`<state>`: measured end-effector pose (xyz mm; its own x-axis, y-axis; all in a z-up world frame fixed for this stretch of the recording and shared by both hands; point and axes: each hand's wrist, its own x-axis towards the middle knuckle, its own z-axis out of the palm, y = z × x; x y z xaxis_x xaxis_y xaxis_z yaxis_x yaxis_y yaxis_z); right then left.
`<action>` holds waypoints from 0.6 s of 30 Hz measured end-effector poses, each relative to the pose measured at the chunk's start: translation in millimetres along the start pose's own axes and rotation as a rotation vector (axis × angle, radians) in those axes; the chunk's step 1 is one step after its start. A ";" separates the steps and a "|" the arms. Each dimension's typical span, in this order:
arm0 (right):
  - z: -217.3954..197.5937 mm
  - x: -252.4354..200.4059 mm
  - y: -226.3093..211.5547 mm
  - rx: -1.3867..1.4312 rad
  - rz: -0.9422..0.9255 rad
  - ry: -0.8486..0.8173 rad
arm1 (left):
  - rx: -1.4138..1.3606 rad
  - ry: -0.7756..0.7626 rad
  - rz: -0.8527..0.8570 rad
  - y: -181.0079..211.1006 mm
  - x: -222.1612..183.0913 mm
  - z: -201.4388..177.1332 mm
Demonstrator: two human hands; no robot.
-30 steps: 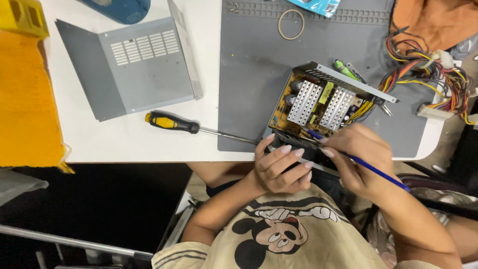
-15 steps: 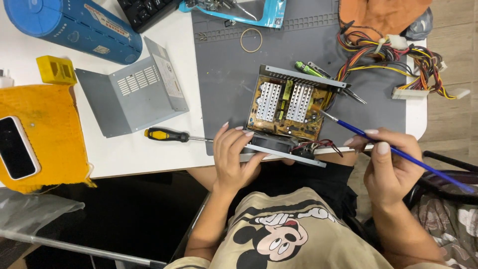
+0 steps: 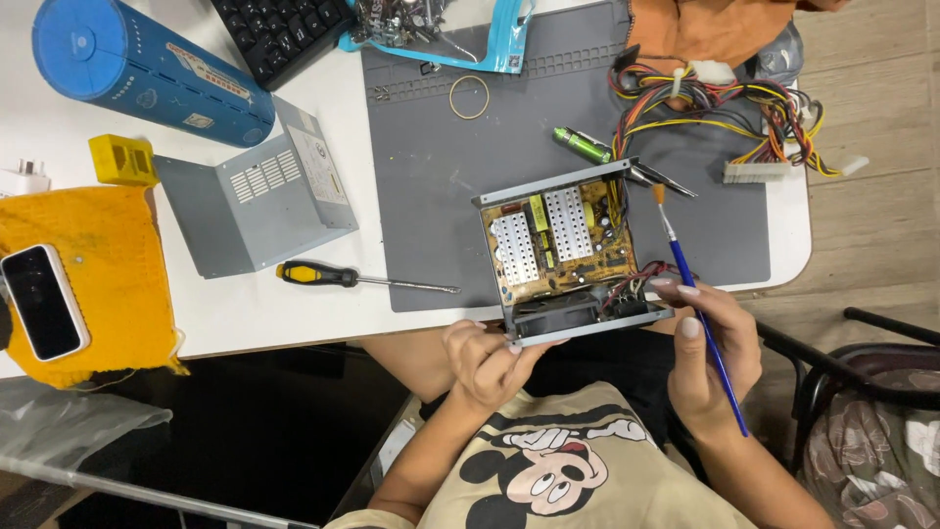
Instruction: Cleaning the internal components of a computer power supply unit using a small brush to remove dust.
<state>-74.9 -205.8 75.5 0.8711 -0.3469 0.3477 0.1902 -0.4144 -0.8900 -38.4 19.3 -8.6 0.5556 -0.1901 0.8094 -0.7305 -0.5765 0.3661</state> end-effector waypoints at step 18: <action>33.6 8.3 61.8 0.265 -0.005 0.373 | -0.216 0.021 0.048 -48.9 33.2 2.4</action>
<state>-40.6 -206.0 13.5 0.6565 -0.6446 0.3918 0.3458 -0.2044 -0.9158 16.7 39.2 -0.7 0.5119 -0.1954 0.8365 -0.8249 -0.3834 0.4153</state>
